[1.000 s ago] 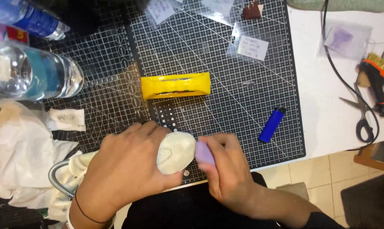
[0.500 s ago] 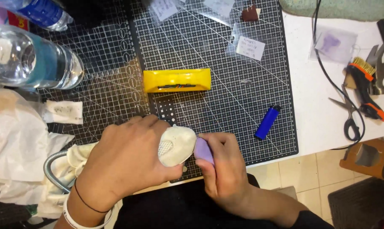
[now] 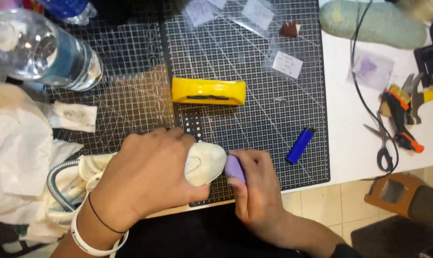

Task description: The person cleans a white sneaker using a purple eraser and a yellow brush. They scrub the toe box and sides of the shoe with the eraser, then switch to the brush to wipe the surface, repeating the process on different areas of the shoe.

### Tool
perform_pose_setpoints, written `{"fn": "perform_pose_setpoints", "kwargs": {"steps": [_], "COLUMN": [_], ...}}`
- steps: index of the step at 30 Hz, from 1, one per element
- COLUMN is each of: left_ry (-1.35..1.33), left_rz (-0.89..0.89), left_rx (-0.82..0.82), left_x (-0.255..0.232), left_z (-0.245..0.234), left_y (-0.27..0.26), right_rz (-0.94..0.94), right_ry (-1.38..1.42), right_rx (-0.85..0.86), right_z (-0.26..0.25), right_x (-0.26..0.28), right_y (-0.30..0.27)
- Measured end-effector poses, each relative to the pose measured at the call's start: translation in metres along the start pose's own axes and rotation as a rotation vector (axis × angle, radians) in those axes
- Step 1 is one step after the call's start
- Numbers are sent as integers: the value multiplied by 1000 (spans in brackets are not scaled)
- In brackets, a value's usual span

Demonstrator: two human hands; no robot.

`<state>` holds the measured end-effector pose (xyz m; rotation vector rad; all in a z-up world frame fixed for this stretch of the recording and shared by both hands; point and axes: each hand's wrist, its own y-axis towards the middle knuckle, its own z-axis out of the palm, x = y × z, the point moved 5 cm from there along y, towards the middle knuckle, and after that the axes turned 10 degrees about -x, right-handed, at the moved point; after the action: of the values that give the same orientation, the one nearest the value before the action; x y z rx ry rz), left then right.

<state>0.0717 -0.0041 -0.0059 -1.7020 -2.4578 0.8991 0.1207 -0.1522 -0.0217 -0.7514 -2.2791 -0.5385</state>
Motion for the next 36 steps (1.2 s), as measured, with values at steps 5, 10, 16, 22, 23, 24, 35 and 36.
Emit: {"fn": "perform_pose_setpoints", "kwargs": {"steps": [5,10,16,22,23,24,35,36], "left_ry": [5,-4,-1,-44,-25,4,7,2], "left_rz": [28,28,27,27,34,61,72,61], "left_rx": [-10,-15,-59,-112,-101,-82,-90,-117], "left_x": [2,5,6,6,6,5,6,5], "left_z": [2,5,7,1,2,3,4,5], "left_y": [0,1,0,1,1,2,4,0], "right_rz": [-67,-216,-169,-238,-157,-59,-15,-52], "right_ry": [5,-96,-30,71,-6,-89,-50,-21], "right_rx": [-55,-123,-81,-26,12,35,93,111], "right_z": [2,1,1,-5,0,6,-2,-6], "right_x": [1,9,9,13,1,-9,-3,3], "right_y": [14,14,15,17,20,19,19,11]}}
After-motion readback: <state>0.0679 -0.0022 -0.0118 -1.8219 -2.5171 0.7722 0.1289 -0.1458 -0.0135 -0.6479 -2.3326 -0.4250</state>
